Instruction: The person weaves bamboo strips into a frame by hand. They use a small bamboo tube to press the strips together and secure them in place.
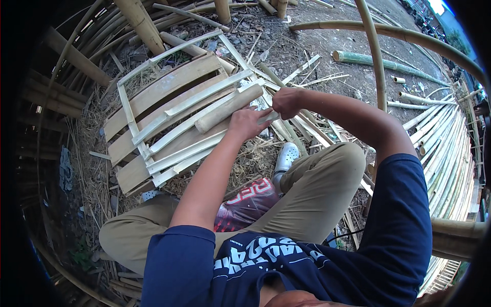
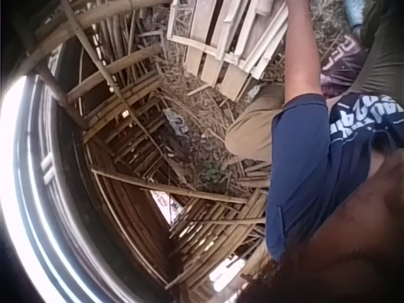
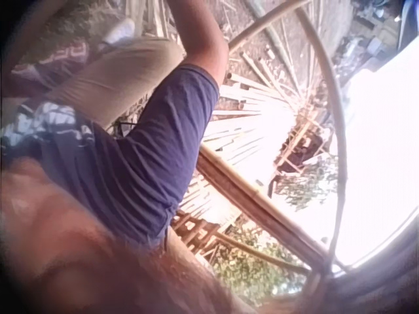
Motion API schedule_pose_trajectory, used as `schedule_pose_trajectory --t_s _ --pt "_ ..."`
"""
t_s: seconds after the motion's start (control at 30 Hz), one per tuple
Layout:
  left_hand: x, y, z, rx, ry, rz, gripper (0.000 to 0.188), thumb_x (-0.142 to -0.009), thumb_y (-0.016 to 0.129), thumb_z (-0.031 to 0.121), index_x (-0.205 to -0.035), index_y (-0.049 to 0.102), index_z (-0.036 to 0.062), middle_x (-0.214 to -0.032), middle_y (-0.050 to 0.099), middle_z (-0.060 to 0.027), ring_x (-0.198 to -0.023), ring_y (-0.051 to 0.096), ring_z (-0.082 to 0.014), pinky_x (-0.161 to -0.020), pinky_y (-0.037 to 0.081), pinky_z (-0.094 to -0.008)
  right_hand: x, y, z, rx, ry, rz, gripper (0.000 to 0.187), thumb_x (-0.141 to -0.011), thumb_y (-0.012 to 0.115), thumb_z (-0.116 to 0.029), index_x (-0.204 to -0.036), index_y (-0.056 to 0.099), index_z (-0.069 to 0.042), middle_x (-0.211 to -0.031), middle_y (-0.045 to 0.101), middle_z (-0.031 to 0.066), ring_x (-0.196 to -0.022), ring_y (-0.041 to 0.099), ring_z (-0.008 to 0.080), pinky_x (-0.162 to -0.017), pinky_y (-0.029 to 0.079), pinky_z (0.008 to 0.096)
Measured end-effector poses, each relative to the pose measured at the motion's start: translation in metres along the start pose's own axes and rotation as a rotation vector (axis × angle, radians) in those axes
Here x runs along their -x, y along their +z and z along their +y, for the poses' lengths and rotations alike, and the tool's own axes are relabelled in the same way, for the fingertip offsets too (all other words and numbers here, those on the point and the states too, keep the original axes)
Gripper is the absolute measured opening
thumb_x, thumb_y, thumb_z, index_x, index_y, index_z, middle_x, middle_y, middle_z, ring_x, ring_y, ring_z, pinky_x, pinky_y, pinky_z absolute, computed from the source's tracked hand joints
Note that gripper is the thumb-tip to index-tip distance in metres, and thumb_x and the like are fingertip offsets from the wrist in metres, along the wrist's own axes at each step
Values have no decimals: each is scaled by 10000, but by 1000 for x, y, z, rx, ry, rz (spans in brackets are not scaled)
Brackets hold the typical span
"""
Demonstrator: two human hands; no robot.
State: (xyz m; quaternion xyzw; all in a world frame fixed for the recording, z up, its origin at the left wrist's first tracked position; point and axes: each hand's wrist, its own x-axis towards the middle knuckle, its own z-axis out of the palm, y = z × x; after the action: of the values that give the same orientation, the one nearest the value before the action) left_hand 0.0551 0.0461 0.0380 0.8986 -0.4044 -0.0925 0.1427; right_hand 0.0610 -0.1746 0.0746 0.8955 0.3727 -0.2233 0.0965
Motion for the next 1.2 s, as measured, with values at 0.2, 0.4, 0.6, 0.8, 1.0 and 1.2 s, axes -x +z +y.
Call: schedule_pose_trajectory --t_s 0.2,0.4,0.6,0.8,1.0,1.2 --pt "2 -6 3 -18 8 -4 482 -998 504 632 -1431 591 439 -1303 702 -165 -1297 622 -297 -1086 489 -434 3 -9 2 -3 -2 -19 217 -702 676 -221 -796 763 -45 -734 714 152 -714 713 356 -654 558 464" --pt "4 2 -5 -33 30 18 490 -994 516 622 -1437 589 426 -1285 710 -158 -1273 633 -304 -1055 506 -439 3 -55 -3 -40 182 -67 265 -758 723 -287 -862 751 -44 -842 738 154 -805 723 351 -698 575 463" --pt "1 0 -3 -40 19 -18 515 -995 512 623 -1445 593 386 -1292 703 -154 -1226 650 -293 -1025 524 -443 -35 -51 -6 49 7 528 723 -693 856 -271 -1316 531 -101 -1182 626 112 -1131 615 318 -953 523 462" --pt "4 4 -7 15 29 16 543 -966 545 627 -1469 560 422 -1465 582 -186 -1196 670 -321 -987 543 -446 -64 -39 -9 -22 -10 465 579 -801 824 -216 -1298 565 -70 -1158 628 112 -1204 589 318 -1023 510 472" --pt "2 1 -2 45 26 -69 595 -942 603 619 -1491 541 400 -1480 569 -195 -1309 593 -368 -1077 487 -468 -49 -44 -18 -127 164 309 338 -904 689 -117 -1186 542 -4 -1055 660 203 -1054 680 374 -898 555 471" --pt "9 2 -5 6 22 11 601 -930 663 584 -1493 534 421 -1406 641 -175 -1345 578 -340 -1104 476 -441 57 -76 -48 -653 607 533 462 -879 731 -173 -1244 532 29 -1071 682 237 -1024 700 349 -884 566 452"
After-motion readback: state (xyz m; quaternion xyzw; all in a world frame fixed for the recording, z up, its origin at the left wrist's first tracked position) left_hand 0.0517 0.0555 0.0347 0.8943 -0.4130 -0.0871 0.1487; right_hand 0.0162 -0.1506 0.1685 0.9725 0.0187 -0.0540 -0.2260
